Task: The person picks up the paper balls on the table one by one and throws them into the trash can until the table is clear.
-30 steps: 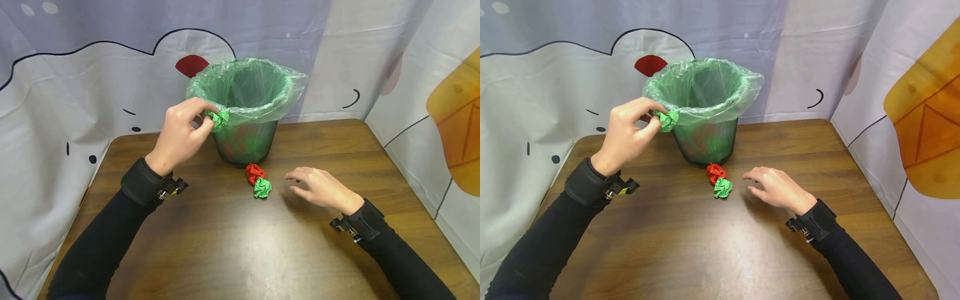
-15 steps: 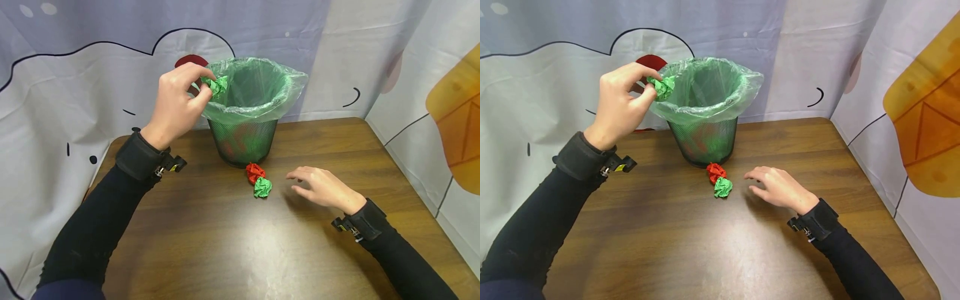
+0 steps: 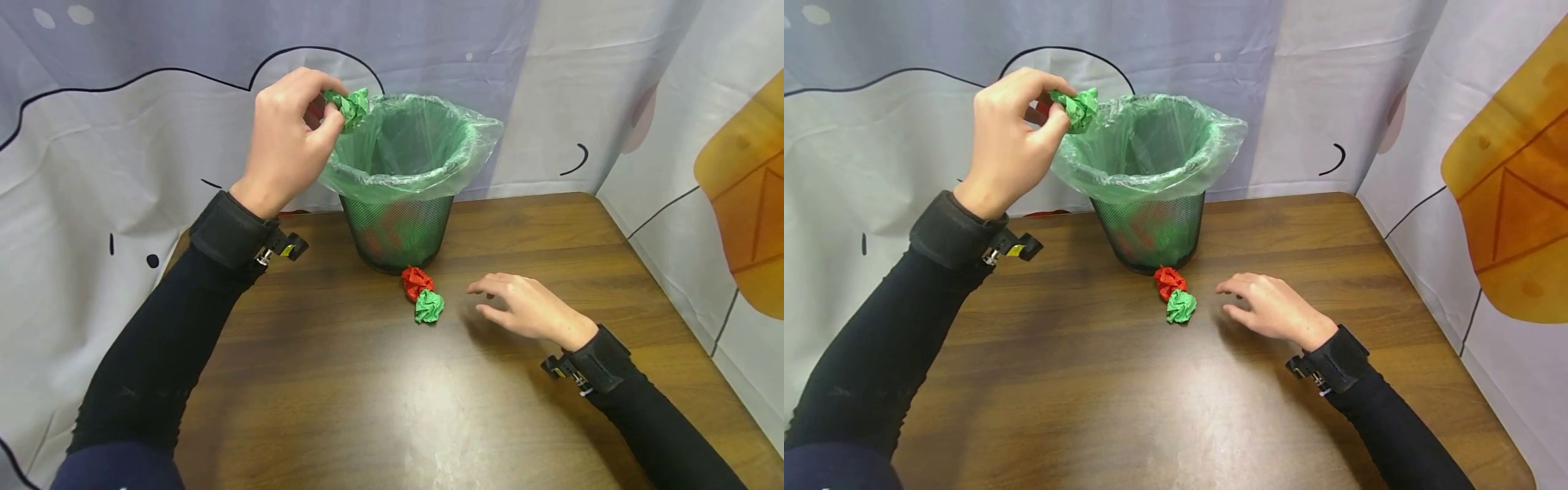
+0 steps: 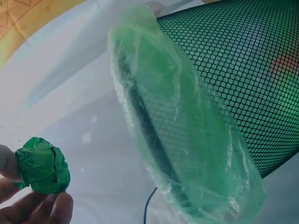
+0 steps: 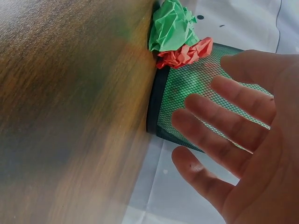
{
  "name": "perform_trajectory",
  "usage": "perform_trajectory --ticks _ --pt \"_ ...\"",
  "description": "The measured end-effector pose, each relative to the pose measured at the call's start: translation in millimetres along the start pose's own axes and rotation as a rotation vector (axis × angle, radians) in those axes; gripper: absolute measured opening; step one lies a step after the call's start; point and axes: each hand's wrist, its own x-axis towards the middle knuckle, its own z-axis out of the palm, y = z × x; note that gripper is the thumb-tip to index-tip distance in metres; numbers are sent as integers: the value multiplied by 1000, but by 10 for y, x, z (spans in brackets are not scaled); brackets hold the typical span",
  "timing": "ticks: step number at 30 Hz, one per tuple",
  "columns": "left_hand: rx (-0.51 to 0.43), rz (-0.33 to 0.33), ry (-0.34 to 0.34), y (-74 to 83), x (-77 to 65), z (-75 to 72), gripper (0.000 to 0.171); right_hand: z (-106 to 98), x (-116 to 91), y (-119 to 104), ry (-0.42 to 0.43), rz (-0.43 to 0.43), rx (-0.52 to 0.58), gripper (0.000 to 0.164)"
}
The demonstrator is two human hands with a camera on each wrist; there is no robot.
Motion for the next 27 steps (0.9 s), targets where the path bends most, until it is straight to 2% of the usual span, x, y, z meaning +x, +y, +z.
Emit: perform_trajectory --ticks 12,15,21,23,27 --pt "50 -34 -43 -56 145 53 27 17 -38 21 2 -2 3 31" --pt "71 -96 -90 -43 174 70 29 19 -39 23 2 0 3 31" --pt "128 -270 -226 -38 181 161 33 22 -48 18 -2 7 -1 31" --pt "133 -297 -266 -56 183 197 34 21 -53 16 -4 9 0 31" --pt "132 -311 -331 -111 173 282 35 22 -68 18 -4 15 3 30"
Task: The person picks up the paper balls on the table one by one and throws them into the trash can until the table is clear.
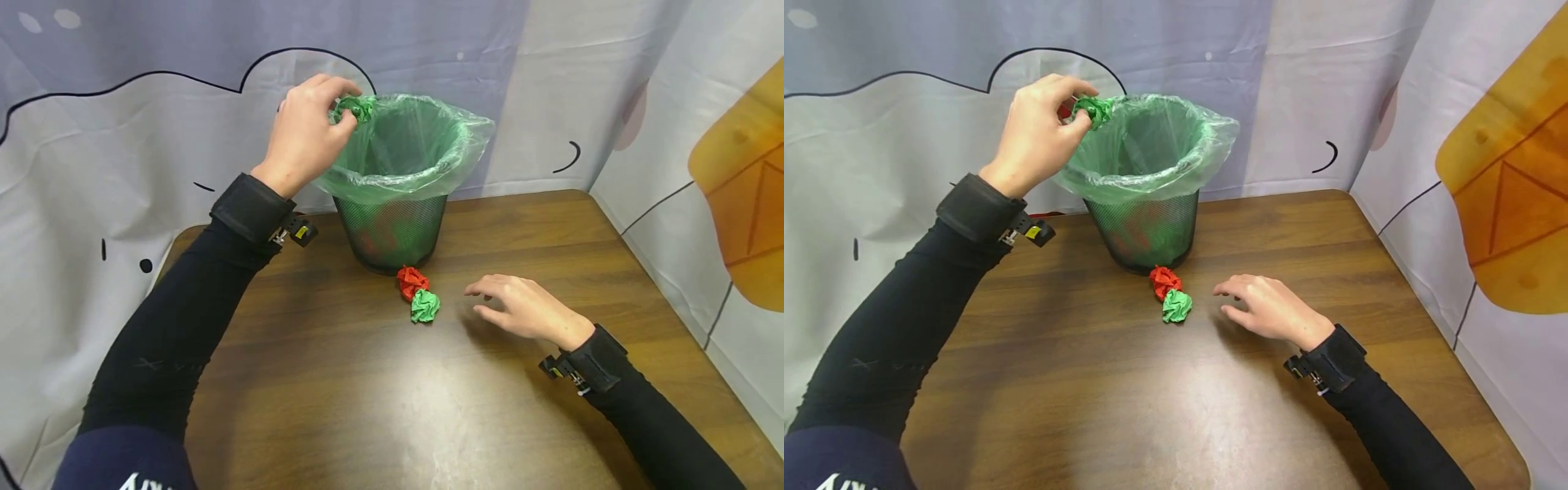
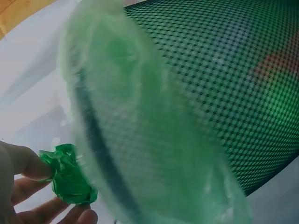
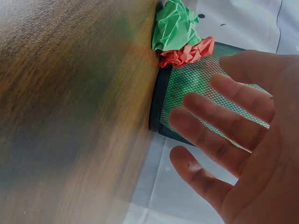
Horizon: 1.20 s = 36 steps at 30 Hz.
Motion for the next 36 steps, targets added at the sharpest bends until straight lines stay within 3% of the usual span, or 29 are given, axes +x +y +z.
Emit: perform_trajectory --ticks 4,14,23,36 --pt "-4 3 -25 -54 -14 67 36 9 -1 0 -1 -2 -1 30" --pt "-31 16 14 -79 -118 53 30 24 -16 -1 3 -1 1 31" --pt "-54 77 79 -150 -385 61 28 55 -14 1 1 4 -2 31" --pt "-73 94 124 -273 -778 96 24 78 5 7 -5 1 -7 31"
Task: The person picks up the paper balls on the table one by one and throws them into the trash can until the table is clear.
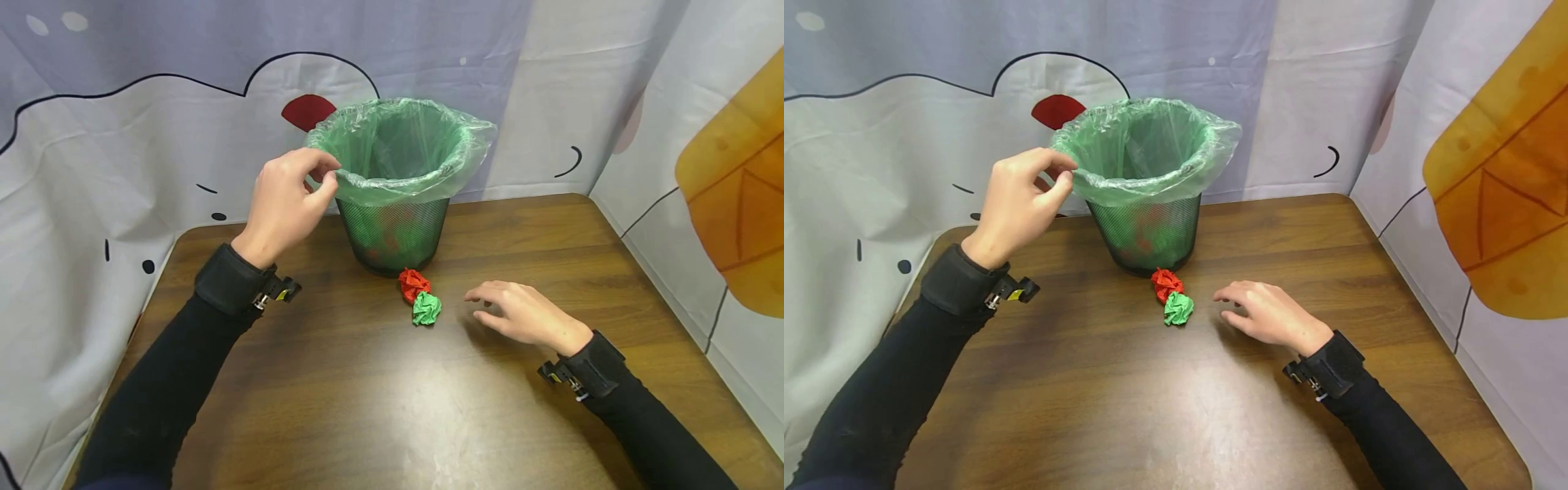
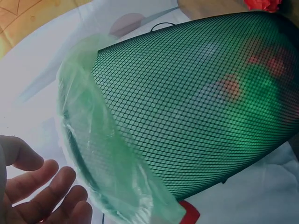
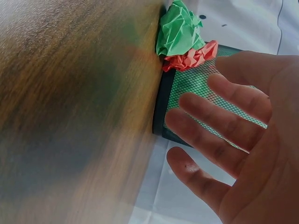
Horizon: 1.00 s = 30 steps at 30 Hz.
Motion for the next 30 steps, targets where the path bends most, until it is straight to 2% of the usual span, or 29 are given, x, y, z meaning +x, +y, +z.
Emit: perform_trajectory --ticks 6,12,19,30 --pt "-1 13 15 -22 -163 39 22 -21 13 6 -9 -1 3 31" --pt "-12 14 2 -45 -357 98 20 -5 11 -1 -6 -3 15 31" --pt "-13 -18 -25 -90 -602 140 19 49 17 -27 -23 12 30 32" --pt "-10 -40 -57 -135 -819 264 17 43 41 -31 8 -20 34 29"
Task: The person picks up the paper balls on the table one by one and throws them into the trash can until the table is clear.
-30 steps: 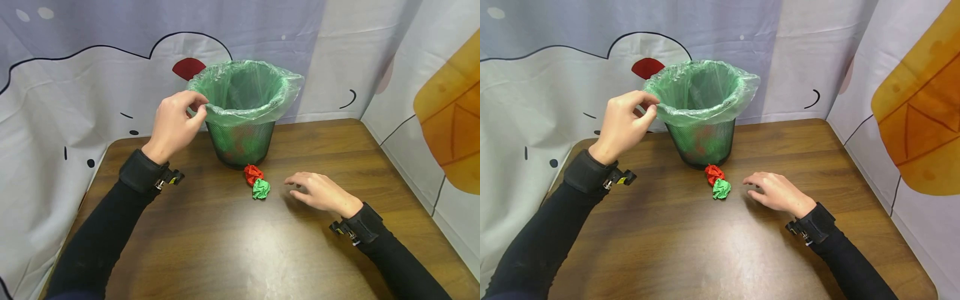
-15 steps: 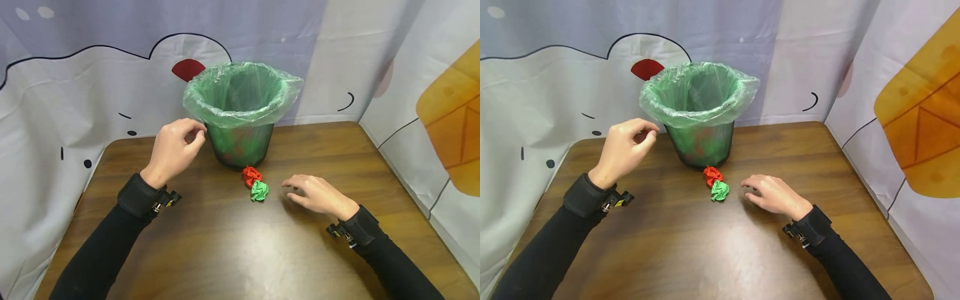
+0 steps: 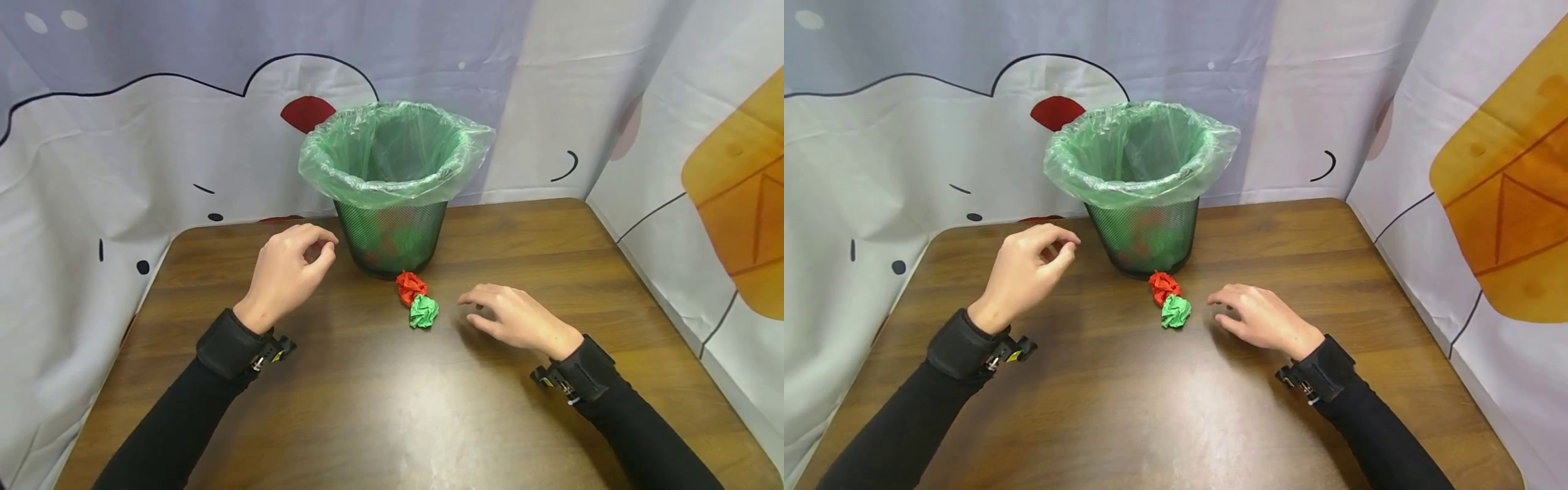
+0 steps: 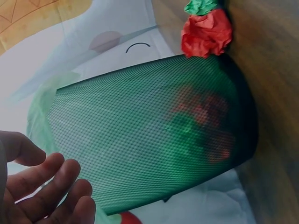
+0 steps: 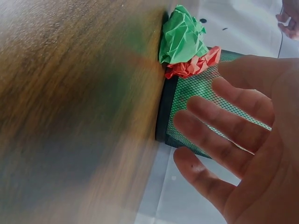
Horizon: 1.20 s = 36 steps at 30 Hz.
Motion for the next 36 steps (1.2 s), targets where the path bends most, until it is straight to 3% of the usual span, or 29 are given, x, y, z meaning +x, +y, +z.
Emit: perform_trajectory --ticks 11,36 --pt "-21 -30 -42 -75 -207 163 15 52 85 -41 8 -37 -15 30" --pt "-73 -99 -121 -122 -463 367 15 241 276 -116 -56 -103 -36 46"
